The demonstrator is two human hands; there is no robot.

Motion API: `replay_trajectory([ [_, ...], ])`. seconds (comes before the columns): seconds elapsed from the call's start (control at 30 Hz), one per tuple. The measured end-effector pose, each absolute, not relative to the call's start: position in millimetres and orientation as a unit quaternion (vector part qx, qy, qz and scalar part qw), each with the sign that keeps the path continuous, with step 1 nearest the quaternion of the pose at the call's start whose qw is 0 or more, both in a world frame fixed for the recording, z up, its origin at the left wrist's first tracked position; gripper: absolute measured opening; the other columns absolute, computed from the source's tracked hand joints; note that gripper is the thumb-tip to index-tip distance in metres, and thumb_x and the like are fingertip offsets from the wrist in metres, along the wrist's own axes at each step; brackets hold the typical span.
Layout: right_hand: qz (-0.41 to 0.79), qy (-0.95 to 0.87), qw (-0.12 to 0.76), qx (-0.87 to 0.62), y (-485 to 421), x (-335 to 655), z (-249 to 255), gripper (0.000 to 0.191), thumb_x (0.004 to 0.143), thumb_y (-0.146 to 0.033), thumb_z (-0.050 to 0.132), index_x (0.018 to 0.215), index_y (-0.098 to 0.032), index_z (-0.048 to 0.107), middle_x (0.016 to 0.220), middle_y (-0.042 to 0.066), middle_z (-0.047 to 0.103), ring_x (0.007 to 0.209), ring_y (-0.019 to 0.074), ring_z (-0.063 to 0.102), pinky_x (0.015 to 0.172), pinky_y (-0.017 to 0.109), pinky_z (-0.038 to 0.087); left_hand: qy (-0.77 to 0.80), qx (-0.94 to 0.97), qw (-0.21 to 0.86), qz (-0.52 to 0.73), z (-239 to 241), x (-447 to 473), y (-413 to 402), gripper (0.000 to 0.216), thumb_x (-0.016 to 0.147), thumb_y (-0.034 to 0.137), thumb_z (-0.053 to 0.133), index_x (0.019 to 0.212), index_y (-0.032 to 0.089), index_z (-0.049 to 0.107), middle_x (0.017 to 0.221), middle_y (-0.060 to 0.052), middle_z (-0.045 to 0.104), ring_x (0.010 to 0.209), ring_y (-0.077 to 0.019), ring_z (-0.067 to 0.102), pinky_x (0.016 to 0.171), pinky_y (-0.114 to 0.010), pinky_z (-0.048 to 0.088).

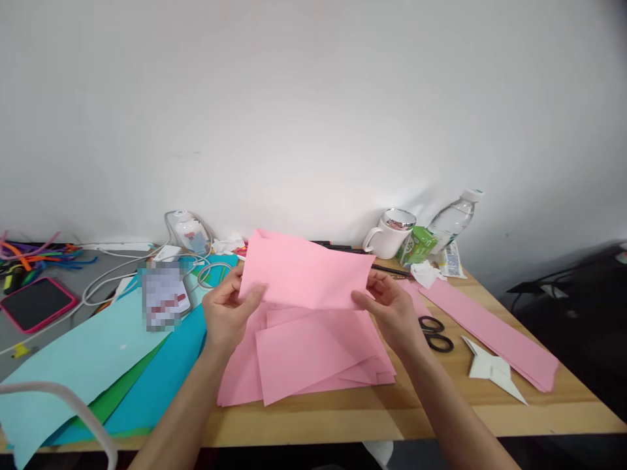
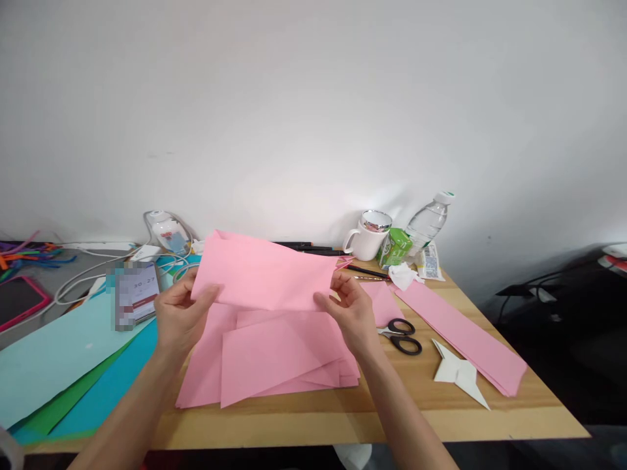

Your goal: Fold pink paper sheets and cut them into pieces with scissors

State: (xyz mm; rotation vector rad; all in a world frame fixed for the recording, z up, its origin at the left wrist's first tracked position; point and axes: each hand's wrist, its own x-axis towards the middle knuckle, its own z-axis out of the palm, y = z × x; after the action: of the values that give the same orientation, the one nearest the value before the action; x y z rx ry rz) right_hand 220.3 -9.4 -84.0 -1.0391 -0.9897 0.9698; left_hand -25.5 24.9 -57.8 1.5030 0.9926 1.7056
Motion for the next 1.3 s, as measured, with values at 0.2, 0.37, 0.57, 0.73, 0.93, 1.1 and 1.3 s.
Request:
replay_trajectory([
  [0.2,0.385,-0.547,0.558,-0.491,-16.5,249.2,-53.9,0.082,0.062,-0.021,0.080,0.134,-0.032,0.040,0.141,0.008,0.041,0.129,0.0262,0.038,0.103,0.049,0.036,0.372,0.581,0.363,0.626,-56.7,-26.8,37.5,0.018,0.063,0.019,0.073,0.064,0.020,0.055,0.071,0.002,0.059,0.069,-0.0121,0.054,0.063,-0.023,0.043],
  [0.37,0.436,-0.637,0.480,-0.416,-23.6,249.8,-16.0,0.064,0.072,-0.025,0.073,0.130,-0.030,0.048,0.143,0.005,0.041,0.134,0.0281,0.032,0.111,0.051,0.020,0.384,0.579,0.413,0.589,-58.0,-27.7,43.5,0.019,0.061,0.023,0.076,0.064,0.020,0.058,0.068,0.002,0.058,0.066,-0.0128,0.054,0.061,-0.024,0.044],
  [0.57,0.501,-0.625,0.401,-0.445,-4.1,206.7,-29.2,0.056,0.068,-0.029,0.075,0.121,-0.023,0.056,0.104,0.008,0.068,0.095,0.0253,0.063,0.080,0.039,0.051,0.369,0.587,0.459,0.556,-64.7,-21.7,45.3,0.017,0.063,0.020,0.075,0.068,0.019,0.060,0.078,0.000,0.066,0.072,-0.0136,0.059,0.064,-0.024,0.045],
  [0.73,0.545,-0.561,0.353,-0.513,11.6,184.4,-50.2,0.028,0.071,-0.040,0.069,0.071,-0.013,0.064,0.062,0.000,0.061,0.050,0.0114,0.052,0.042,0.021,0.036,0.375,0.519,0.492,0.590,-71.5,-10.3,48.2,0.023,0.065,0.022,0.074,0.085,0.020,0.062,0.110,-0.005,0.064,0.101,-0.0184,0.057,0.076,-0.025,0.048],
  [0.93,0.558,-0.548,0.343,-0.520,18.4,174.8,-73.3,0.034,0.072,-0.046,0.065,0.075,-0.013,0.063,0.064,0.001,0.058,0.052,0.0112,0.047,0.044,0.021,0.032,0.412,0.352,0.650,0.533,-80.4,0.7,43.1,0.073,0.063,0.023,0.077,0.129,0.022,0.045,0.082,-0.002,0.067,0.066,-0.0127,0.062,0.062,-0.026,0.051],
  [1.1,0.570,-0.583,0.327,-0.477,19.7,172.1,-83.9,0.035,0.079,-0.048,0.057,0.067,-0.015,0.054,0.062,-0.001,0.050,0.052,0.0097,0.041,0.045,0.022,0.028,0.424,0.299,0.681,0.517,-76.4,-4.2,40.5,0.079,0.060,0.018,0.079,0.131,0.020,0.043,0.082,-0.002,0.067,0.069,-0.0135,0.063,0.066,-0.028,0.053],
  [1.3,0.570,-0.606,0.319,-0.454,15.3,172.8,-86.8,0.042,0.085,-0.051,0.046,0.061,-0.017,0.042,0.059,-0.003,0.041,0.051,0.0084,0.035,0.045,0.021,0.025,0.453,0.290,0.691,0.483,-71.6,-5.0,37.9,0.068,0.057,0.015,0.080,0.120,0.017,0.053,0.086,-0.004,0.069,0.070,-0.0147,0.063,0.064,-0.028,0.054],
])
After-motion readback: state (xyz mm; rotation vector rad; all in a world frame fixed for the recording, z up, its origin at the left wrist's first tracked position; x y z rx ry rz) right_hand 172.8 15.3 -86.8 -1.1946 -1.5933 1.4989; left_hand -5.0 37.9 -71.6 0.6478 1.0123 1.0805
